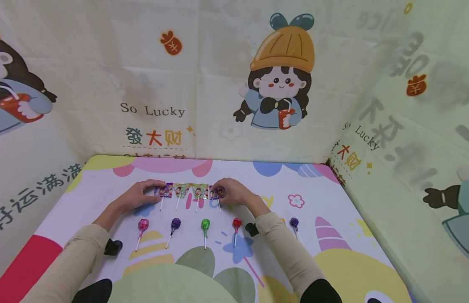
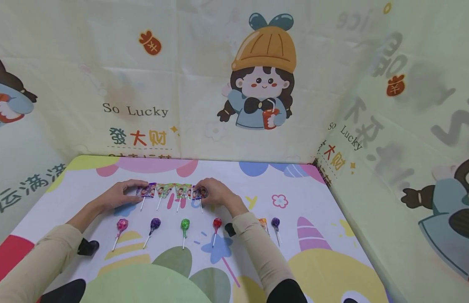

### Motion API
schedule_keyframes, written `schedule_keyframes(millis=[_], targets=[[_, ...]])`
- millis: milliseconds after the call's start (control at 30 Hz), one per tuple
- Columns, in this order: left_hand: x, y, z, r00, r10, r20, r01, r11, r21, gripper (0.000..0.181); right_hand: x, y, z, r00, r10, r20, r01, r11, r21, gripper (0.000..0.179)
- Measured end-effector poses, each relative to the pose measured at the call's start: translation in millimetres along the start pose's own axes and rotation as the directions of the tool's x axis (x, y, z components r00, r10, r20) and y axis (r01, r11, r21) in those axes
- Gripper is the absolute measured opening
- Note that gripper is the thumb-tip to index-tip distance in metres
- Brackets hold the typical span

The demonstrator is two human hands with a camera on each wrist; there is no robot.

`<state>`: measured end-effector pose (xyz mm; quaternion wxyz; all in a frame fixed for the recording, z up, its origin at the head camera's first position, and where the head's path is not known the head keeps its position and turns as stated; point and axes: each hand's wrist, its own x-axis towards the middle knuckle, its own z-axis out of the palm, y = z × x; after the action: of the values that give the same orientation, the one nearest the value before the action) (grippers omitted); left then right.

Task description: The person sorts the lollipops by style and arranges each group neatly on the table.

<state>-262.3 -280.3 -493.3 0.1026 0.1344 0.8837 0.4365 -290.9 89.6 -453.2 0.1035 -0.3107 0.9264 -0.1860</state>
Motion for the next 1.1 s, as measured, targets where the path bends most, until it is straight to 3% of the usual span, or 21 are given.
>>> schedule_keyframes(millis=[633, 900, 1100], targets=[[2.4, -2.7, 3.5, 1.000, 0.003, -0.008, -0.003, 1.000, 0.005, 0.056, -2.6, 2.9, 0.2, 0.999, -0.032, -0.017, 0.031, 0.999, -0.027, 0.050], [0.5, -2.5, 4.5, 1.000, 0.001, -0.009, -0.001, 1.000, -0.013, 0.055, -17.3, 3.0, -3.1, 0.997, -0.069, -0.045, 0.068, 0.997, -0.018, 0.047], [1.3, -3.2, 3.3, 1.000, 0.006, -0.008, -0.006, 1.000, -0.008, 0.056, -33.4, 1.6, -6.4, 0.996, -0.055, -0.070, 0.056, 0.998, 0.012, 0.049]])
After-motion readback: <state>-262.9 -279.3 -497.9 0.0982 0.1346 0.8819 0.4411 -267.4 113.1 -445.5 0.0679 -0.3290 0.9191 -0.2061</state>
